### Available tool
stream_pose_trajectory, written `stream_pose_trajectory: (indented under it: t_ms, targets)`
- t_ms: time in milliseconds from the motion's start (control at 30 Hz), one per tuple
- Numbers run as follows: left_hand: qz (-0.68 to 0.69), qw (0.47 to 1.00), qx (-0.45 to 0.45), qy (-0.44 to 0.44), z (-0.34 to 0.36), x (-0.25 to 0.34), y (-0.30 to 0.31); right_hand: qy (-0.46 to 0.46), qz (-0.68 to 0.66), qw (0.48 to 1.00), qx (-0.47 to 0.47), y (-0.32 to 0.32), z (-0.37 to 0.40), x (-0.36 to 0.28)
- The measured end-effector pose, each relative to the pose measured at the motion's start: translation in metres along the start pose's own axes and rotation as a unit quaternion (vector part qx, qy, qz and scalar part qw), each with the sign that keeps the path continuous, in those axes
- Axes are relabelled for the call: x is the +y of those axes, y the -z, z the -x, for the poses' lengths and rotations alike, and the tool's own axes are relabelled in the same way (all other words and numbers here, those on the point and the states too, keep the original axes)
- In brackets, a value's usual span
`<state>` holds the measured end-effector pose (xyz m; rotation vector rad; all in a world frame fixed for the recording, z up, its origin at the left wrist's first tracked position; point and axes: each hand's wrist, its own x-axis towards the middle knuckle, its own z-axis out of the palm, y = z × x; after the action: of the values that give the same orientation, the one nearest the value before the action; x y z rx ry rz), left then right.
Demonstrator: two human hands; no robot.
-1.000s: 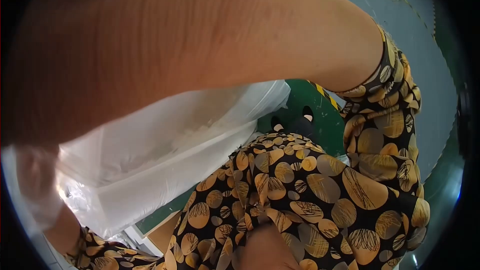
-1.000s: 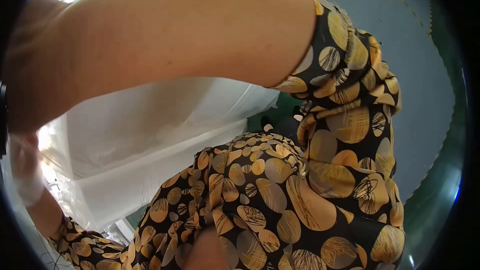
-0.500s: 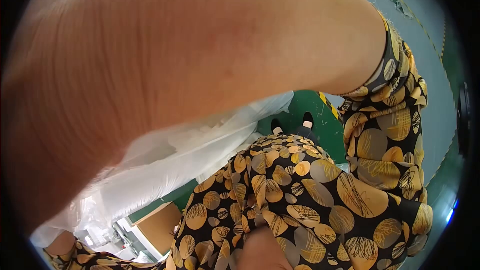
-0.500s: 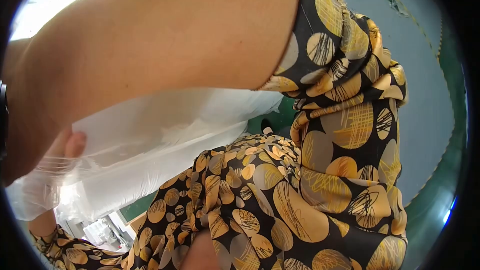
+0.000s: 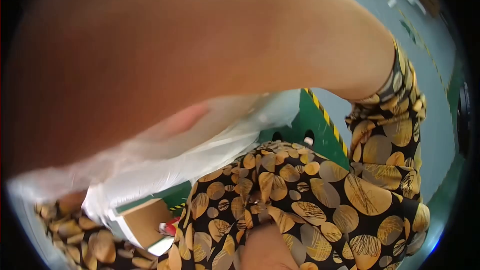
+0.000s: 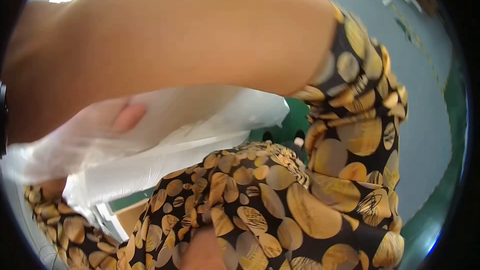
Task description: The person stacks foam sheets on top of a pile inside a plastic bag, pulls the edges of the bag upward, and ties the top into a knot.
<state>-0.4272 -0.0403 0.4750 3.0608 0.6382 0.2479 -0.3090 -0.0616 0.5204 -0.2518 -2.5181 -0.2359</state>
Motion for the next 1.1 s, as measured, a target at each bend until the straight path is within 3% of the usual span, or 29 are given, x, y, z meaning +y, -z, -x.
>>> stream_pose_trajectory:
  t_ms: [167, 200, 267, 333, 367, 400, 467, 500, 533, 567, 633, 733, 800, 833, 900, 933, 1000, 1100]
  targets:
    - [-0.113, 0.987, 0.076, -0.090, 0.027, 0.013, -0.004, -0.076, 0.022, 0.996, 0.052, 0.023, 0.028, -0.005]
    - [-0.091, 0.990, 0.082, -0.063, 0.038, 0.010, 0.000, -0.099, 0.012, 0.994, 0.041, 0.028, 0.032, -0.002]
    - [0.188, 0.976, 0.029, 0.103, 0.052, 0.018, 0.031, -0.035, -0.013, 0.964, 0.262, -0.005, 0.049, 0.038]
    - [0.099, 0.952, 0.285, 0.049, 0.084, -0.002, 0.032, 0.026, 0.014, 0.957, 0.287, 0.000, 0.042, 0.043]
    - [0.314, 0.858, 0.086, 0.398, 0.078, 0.038, 0.090, 0.011, 0.016, 0.959, 0.282, 0.002, 0.045, 0.050]
    - [0.184, 0.941, 0.033, 0.281, 0.102, 0.027, 0.104, -0.003, 0.018, 0.961, 0.275, 0.004, 0.050, 0.058]
    - [0.518, 0.844, 0.059, 0.121, 0.150, 0.003, 0.090, -0.094, -0.022, 0.960, 0.262, 0.001, 0.069, 0.059]
    - [0.517, 0.842, 0.082, 0.131, 0.155, 0.022, 0.089, -0.103, -0.052, 0.964, 0.238, 0.008, 0.080, 0.073]
    - [0.258, 0.938, -0.011, 0.232, 0.152, 0.051, 0.092, -0.113, -0.080, 0.967, 0.213, 0.014, 0.083, 0.087]
    - [-0.023, 0.941, -0.115, 0.317, 0.149, 0.071, 0.090, -0.087, -0.025, 0.958, 0.271, 0.014, 0.078, 0.089]
    - [0.064, 0.947, -0.039, 0.314, 0.146, 0.083, 0.057, -0.028, 0.029, 0.963, 0.268, 0.021, 0.069, 0.097]
    - [0.309, 0.900, 0.141, 0.274, 0.156, 0.074, 0.039, -0.230, -0.229, 0.904, 0.279, 0.059, 0.041, 0.146]
    - [0.146, 0.942, 0.190, 0.236, 0.165, 0.073, 0.025, -0.371, -0.377, 0.806, 0.264, 0.066, 0.028, 0.164]
    - [0.149, 0.938, 0.198, 0.240, 0.164, 0.072, 0.016, -0.390, -0.408, 0.790, 0.239, 0.065, 0.019, 0.162]
    - [-0.195, 0.912, 0.271, 0.238, 0.141, 0.061, -0.007, -0.393, -0.422, 0.802, 0.158, 0.059, 0.007, 0.161]
    - [-0.195, 0.908, 0.280, 0.242, 0.128, 0.060, -0.003, -0.388, -0.418, 0.814, 0.111, 0.056, 0.002, 0.156]
    - [-0.102, 0.912, 0.218, 0.333, 0.104, 0.056, 0.011, -0.371, -0.398, 0.839, 0.005, 0.046, -0.008, 0.143]
    - [-0.228, 0.879, 0.348, 0.233, 0.076, 0.028, 0.031, -0.320, -0.354, 0.865, -0.153, 0.024, -0.016, 0.113]
